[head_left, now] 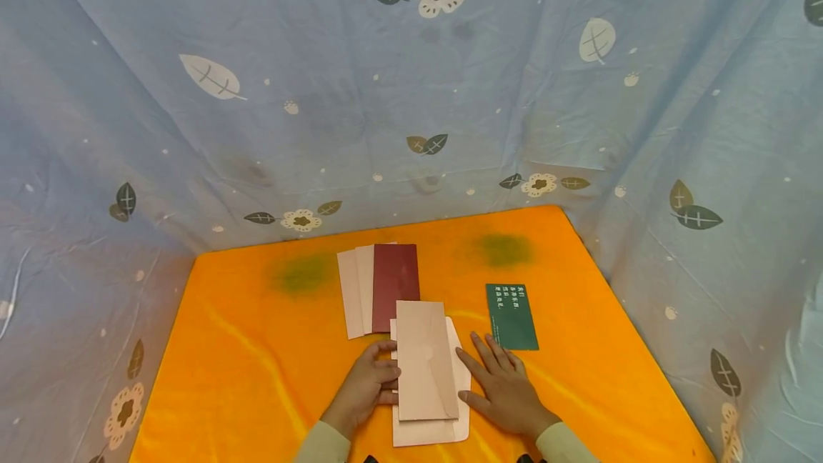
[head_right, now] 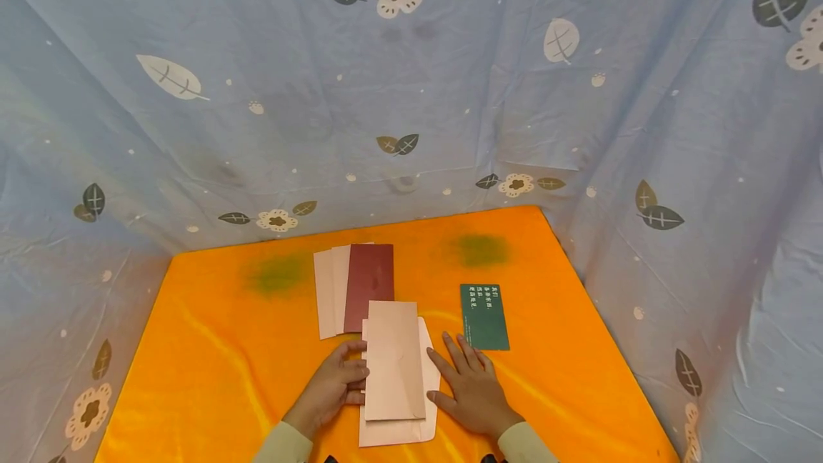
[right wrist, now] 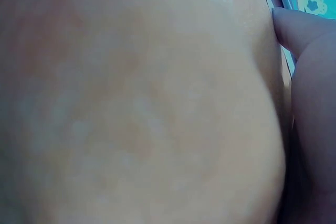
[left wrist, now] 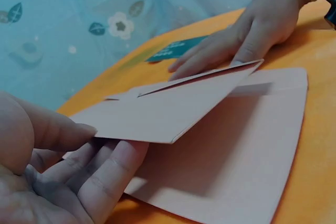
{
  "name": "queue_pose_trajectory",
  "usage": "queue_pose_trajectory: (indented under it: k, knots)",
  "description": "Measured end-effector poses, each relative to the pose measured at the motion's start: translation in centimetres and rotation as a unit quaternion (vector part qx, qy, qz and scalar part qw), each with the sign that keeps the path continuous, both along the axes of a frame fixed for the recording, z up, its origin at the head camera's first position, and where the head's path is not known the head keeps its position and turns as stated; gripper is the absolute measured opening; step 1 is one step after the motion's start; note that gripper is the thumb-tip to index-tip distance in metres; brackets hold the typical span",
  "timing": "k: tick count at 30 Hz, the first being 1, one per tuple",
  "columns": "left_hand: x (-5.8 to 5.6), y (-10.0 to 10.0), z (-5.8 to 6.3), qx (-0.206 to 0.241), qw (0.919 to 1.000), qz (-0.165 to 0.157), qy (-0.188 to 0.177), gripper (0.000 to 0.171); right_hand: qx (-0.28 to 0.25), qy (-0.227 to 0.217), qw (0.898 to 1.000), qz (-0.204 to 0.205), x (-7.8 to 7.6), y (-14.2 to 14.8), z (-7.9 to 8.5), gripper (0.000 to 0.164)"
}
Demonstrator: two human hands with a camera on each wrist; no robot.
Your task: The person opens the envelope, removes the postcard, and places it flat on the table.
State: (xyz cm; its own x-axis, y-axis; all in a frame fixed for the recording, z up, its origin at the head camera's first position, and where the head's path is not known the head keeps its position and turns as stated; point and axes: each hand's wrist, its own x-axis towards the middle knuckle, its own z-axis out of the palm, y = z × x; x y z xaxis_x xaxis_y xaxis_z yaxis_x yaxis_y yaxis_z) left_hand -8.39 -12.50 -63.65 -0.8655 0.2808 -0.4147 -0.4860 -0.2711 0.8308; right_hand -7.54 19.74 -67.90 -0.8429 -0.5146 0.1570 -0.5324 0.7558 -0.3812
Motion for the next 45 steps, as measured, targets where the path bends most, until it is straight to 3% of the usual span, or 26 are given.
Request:
queue_pose_trajectory:
  k: [4,12,20,24,27,30,32,38,42,43,45]
  knots:
    - [0.4,0.2,-0.1,-0.004,1.0000,0.003,0.002,0.051,-0.003,0.005,1.000,0.001,-0.1,0.0,0.0,0.072]
    - [1.0,0.4,-0.1,-0.033,0.9994,0.002,0.002,0.053,0.021,-0.039,0.999,-0.004,-0.1,0.1,0.5,0.073]
    - [1.3,0.4,0.1,-0.066,0.9977,-0.003,0.014,0.055,0.009,-0.021,1.000,-0.002,0.0,-0.1,0.6,0.071]
    - [1.3,0.3,0.5,-0.105,0.9941,-0.014,0.023,0.052,0.003,-0.018,1.000,-0.001,-0.1,0.0,0.5,0.072]
    - [1.3,-0.1,1.1,-0.162,0.9856,-0.028,0.039,0.046,0.000,-0.006,1.000,0.000,-0.1,0.0,0.4,0.071]
    - [1.2,-0.5,1.6,-0.218,0.9729,-0.042,0.064,0.036,0.003,-0.001,1.000,-0.001,0.0,0.0,0.5,0.072]
    - [1.0,-0.7,1.9,-0.260,0.9600,-0.052,0.091,0.030,0.012,-0.006,1.000,-0.003,0.0,0.1,0.5,0.072]
    - [0.4,-0.5,2.4,-0.396,0.8959,-0.054,0.195,0.023,0.030,-0.036,0.999,-0.006,0.0,0.0,0.7,0.073]
    - [0.1,-0.2,2.8,-0.421,0.8692,-0.048,0.255,0.020,0.032,-0.036,0.999,-0.005,0.0,0.0,0.7,0.073]
    - [0.1,-0.1,2.9,-0.429,0.8588,-0.050,0.276,0.020,0.029,-0.032,0.999,-0.005,0.0,0.0,0.6,0.073]
    - [0.1,0.0,2.9,-0.455,0.8272,-0.053,0.325,0.020,0.023,-0.021,0.999,-0.005,0.0,-0.1,0.6,0.072]
